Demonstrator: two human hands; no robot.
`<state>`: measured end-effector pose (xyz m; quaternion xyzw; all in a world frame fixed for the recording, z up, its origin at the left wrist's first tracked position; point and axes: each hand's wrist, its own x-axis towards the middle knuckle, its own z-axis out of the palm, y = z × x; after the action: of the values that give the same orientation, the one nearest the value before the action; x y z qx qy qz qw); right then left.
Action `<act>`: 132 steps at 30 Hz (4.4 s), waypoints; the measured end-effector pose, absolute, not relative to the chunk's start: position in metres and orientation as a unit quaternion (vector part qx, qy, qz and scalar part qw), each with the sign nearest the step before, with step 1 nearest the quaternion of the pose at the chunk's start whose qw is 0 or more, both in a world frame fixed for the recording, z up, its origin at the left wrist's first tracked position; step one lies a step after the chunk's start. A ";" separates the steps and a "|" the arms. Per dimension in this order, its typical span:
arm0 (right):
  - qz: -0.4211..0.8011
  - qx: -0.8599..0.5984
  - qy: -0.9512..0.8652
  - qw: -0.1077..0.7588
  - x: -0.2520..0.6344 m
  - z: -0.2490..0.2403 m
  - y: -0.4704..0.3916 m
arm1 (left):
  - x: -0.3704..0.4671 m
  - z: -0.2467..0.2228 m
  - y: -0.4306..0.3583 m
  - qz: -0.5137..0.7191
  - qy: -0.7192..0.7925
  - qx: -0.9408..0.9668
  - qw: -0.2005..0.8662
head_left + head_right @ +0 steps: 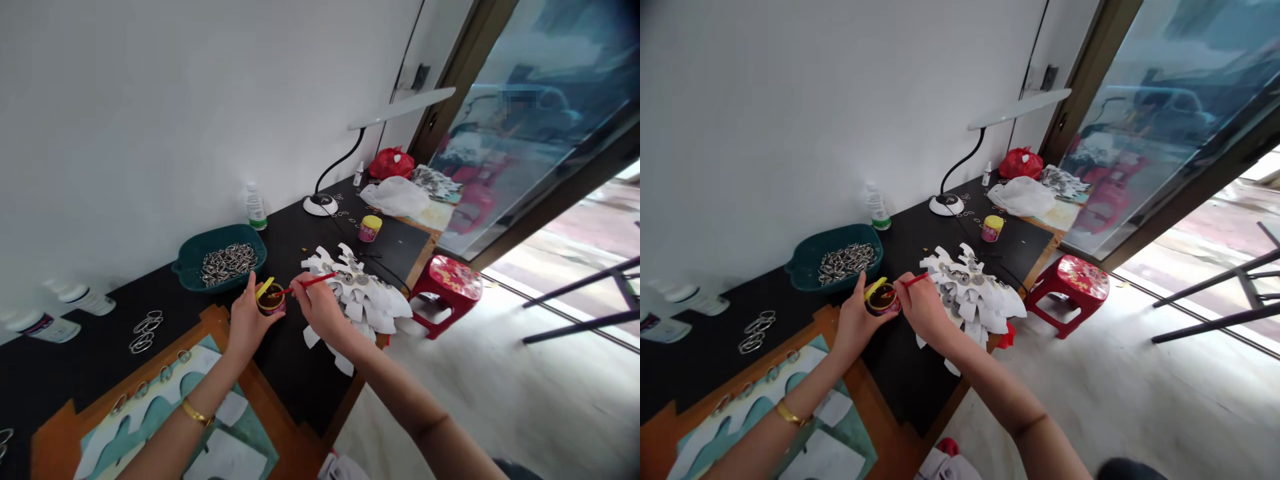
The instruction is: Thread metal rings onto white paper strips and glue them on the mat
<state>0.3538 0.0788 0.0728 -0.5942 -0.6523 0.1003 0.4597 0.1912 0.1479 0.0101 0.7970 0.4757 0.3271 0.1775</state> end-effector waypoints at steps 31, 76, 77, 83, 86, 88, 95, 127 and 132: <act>0.378 -0.522 -0.300 0.703 0.403 0.025 0.070 | 0.189 0.011 0.144 0.258 0.505 0.818 0.101; 0.425 -0.367 -0.462 0.686 0.247 0.048 -0.059 | -0.027 -0.018 -0.142 0.248 0.566 0.786 -0.020; 0.423 -0.377 -0.488 0.664 0.238 0.036 -0.066 | -0.033 -0.023 -0.148 0.250 0.583 0.772 -0.031; 0.317 -0.272 -0.705 0.572 0.208 0.003 -0.079 | -0.025 -0.029 -0.147 0.256 0.637 0.725 -0.046; 0.294 -0.247 -0.754 0.534 0.199 0.002 -0.075 | -0.017 -0.030 -0.142 0.218 0.659 0.720 -0.029; 0.286 -0.246 -0.770 0.515 0.194 0.002 -0.072 | -0.014 -0.029 -0.140 0.192 0.670 0.717 -0.015; 0.295 -0.266 -0.787 0.471 0.185 -0.006 -0.069 | -0.013 -0.025 -0.140 0.176 0.677 0.715 -0.005; 0.246 -0.271 -0.823 0.435 0.199 0.028 -0.054 | -0.015 -0.025 -0.143 0.165 0.651 0.740 -0.020; 0.241 -0.257 -0.823 0.447 0.193 0.027 -0.052 | -0.015 -0.025 -0.143 0.170 0.650 0.741 -0.017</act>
<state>0.1935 -0.0522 0.0275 -0.2568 -0.8225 0.2408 0.4467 -0.0151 -0.1431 -0.0254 0.7406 0.6498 0.1701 -0.0170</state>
